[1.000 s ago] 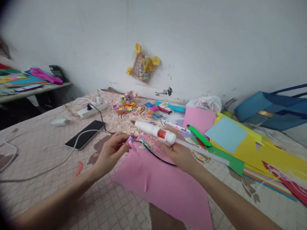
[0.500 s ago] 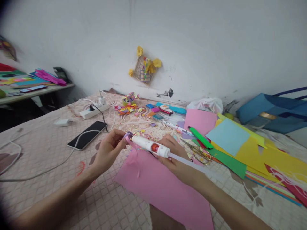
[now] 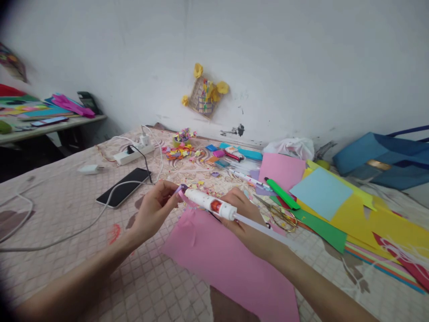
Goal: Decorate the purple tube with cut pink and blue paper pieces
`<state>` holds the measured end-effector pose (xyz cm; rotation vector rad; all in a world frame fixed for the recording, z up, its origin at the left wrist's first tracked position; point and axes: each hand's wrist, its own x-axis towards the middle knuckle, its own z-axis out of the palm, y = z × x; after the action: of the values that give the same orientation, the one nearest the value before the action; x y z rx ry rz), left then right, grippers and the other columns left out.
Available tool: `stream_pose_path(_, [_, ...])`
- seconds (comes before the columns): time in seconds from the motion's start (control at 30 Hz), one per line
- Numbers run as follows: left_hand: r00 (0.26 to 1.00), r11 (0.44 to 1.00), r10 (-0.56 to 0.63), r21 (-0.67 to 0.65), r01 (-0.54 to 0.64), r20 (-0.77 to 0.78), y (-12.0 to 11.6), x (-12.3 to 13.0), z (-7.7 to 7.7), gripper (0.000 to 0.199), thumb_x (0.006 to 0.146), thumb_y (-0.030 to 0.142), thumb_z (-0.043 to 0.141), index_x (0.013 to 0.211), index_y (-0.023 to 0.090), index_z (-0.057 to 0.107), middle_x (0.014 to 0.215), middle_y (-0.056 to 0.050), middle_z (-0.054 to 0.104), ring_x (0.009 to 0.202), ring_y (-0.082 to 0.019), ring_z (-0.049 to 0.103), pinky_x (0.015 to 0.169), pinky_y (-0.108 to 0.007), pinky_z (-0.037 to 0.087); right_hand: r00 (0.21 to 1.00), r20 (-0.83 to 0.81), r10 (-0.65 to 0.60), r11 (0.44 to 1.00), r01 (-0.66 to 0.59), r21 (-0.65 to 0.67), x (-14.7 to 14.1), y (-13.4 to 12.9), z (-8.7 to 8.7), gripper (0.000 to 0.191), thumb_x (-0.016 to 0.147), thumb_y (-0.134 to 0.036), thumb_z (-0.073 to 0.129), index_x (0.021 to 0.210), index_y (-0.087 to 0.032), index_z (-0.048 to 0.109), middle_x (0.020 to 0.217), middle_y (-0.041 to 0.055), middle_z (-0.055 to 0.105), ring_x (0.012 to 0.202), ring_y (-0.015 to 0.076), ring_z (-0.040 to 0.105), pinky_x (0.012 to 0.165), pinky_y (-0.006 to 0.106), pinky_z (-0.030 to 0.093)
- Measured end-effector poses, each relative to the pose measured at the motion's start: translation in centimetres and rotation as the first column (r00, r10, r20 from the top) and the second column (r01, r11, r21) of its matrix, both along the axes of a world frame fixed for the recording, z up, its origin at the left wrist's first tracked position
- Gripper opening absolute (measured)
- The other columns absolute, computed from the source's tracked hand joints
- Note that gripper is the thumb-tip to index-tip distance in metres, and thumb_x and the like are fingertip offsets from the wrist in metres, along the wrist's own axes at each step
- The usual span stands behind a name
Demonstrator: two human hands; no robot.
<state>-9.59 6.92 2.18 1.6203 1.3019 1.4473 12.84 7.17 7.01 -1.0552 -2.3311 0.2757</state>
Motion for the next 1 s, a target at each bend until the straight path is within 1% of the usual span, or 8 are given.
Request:
stream_pose_path(0.23, [1.0, 1.0, 0.007, -0.008, -0.007, 0.023, 0.0, -0.1, 0.1, 0.013, 0.08, 0.028, 0.054, 0.088, 0.018, 0.053, 0.084, -0.004, 0.062, 0.073, -0.013, 0.056, 0.061, -0.024, 0.044, 1.0, -0.012, -0.011, 1.0, 0.011, -0.019, 0.0, 0.1, -0.1, 0.021, 0.087, -0.029, 0.043, 0.068, -0.021, 0.041, 0.07, 0.0002, 0.047, 0.064, 0.0149, 0.046, 0.058, 0.027, 0.037])
stream_pose_path(0.37, [0.999, 1.0, 0.0, -0.018, 0.001, 0.046, 0.0, -0.1, 0.2, 0.015, 0.08, 0.03, 0.054, 0.088, 0.017, 0.053, 0.084, -0.005, 0.062, 0.074, -0.013, 0.057, 0.063, -0.024, 0.045, 1.0, -0.025, 0.012, 1.0, -0.013, -0.008, 0.0, 0.2, -0.1, 0.02, 0.087, -0.029, 0.044, 0.069, -0.021, 0.041, 0.071, 0.0004, 0.046, 0.065, 0.0152, 0.047, 0.059, 0.028, 0.038])
stream_pose_path(0.53, [0.998, 1.0, -0.009, -0.012, 0.01, 0.058, 0.0, -0.1, 0.2, 0.016, 0.08, 0.031, 0.055, 0.087, 0.017, 0.054, 0.083, -0.005, 0.062, 0.072, -0.013, 0.056, 0.061, -0.023, 0.045, 1.0, -0.025, 0.007, 1.0, -0.007, 0.012, 0.0, 0.2, 0.0, 0.019, 0.086, -0.028, 0.045, 0.069, -0.022, 0.042, 0.071, 0.0003, 0.046, 0.064, 0.0153, 0.046, 0.056, 0.027, 0.036])
stream_pose_path(0.7, [0.999, 1.0, 0.002, -0.025, -0.001, 0.039, 0.1, -0.3, 0.2, 0.016, 0.081, 0.031, 0.053, 0.087, 0.017, 0.053, 0.082, -0.004, 0.06, 0.073, -0.013, 0.056, 0.061, -0.023, 0.045, 0.999, -0.042, 0.006, 1.0, -0.005, 0.017, 0.4, 1.0, -0.8, 0.017, 0.085, -0.031, 0.046, 0.072, -0.021, 0.044, 0.074, 0.0007, 0.048, 0.068, 0.0164, 0.047, 0.061, 0.028, 0.037])
stream_pose_path(0.77, [0.999, 1.0, 0.002, -0.027, -0.001, 0.042, 0.1, -0.3, 0.2, 0.016, 0.081, 0.031, 0.053, 0.087, 0.017, 0.052, 0.081, -0.004, 0.06, 0.072, -0.012, 0.056, 0.06, -0.023, 0.045, 0.997, -0.076, -0.029, 1.0, 0.029, -0.006, 0.5, 1.9, -1.4, 0.017, 0.085, -0.033, 0.047, 0.073, -0.021, 0.046, 0.074, 0.0011, 0.051, 0.07, 0.0173, 0.049, 0.065, 0.029, 0.039])
stream_pose_path(0.83, [0.999, 1.0, -0.008, -0.027, 0.009, 0.043, 0.0, -0.1, 0.0, 0.016, 0.081, 0.031, 0.053, 0.088, 0.017, 0.053, 0.082, -0.004, 0.06, 0.071, -0.012, 0.056, 0.06, -0.023, 0.045, 0.992, -0.089, -0.086, 0.996, 0.084, -0.033, 0.3, 3.5, -2.1, 0.019, 0.085, -0.036, 0.046, 0.076, -0.02, 0.05, 0.073, 0.0017, 0.055, 0.072, 0.0191, 0.051, 0.067, 0.031, 0.039])
stream_pose_path(0.93, [0.999, 0.999, -0.028, -0.041, 0.029, 0.027, -0.1, 0.3, -0.4, 0.016, 0.082, 0.031, 0.052, 0.088, 0.016, 0.053, 0.082, -0.003, 0.06, 0.07, -0.012, 0.056, 0.06, -0.023, 0.045, 0.986, -0.078, -0.145, 0.988, 0.14, -0.065, -0.7, 6.9, -3.2, 0.022, 0.081, -0.038, 0.05, 0.082, -0.017, 0.055, 0.076, 0.0039, 0.06, 0.072, 0.0216, 0.053, 0.064, 0.031, 0.039])
stream_pose_path(1.0, [0.999, 0.997, -0.043, -0.055, 0.044, 0.019, -0.3, 0.6, -0.6, 0.016, 0.082, 0.031, 0.052, 0.089, 0.016, 0.054, 0.082, -0.004, 0.06, 0.071, -0.012, 0.056, 0.061, -0.023, 0.045, 0.985, -0.114, -0.133, 0.989, 0.125, -0.074, -1.8, 9.7, -4.2, 0.023, 0.08, -0.033, 0.051, 0.093, -0.015, 0.056, 0.088, 0.0071, 0.063, 0.079, 0.0227, 0.055, 0.069, 0.032, 0.04])
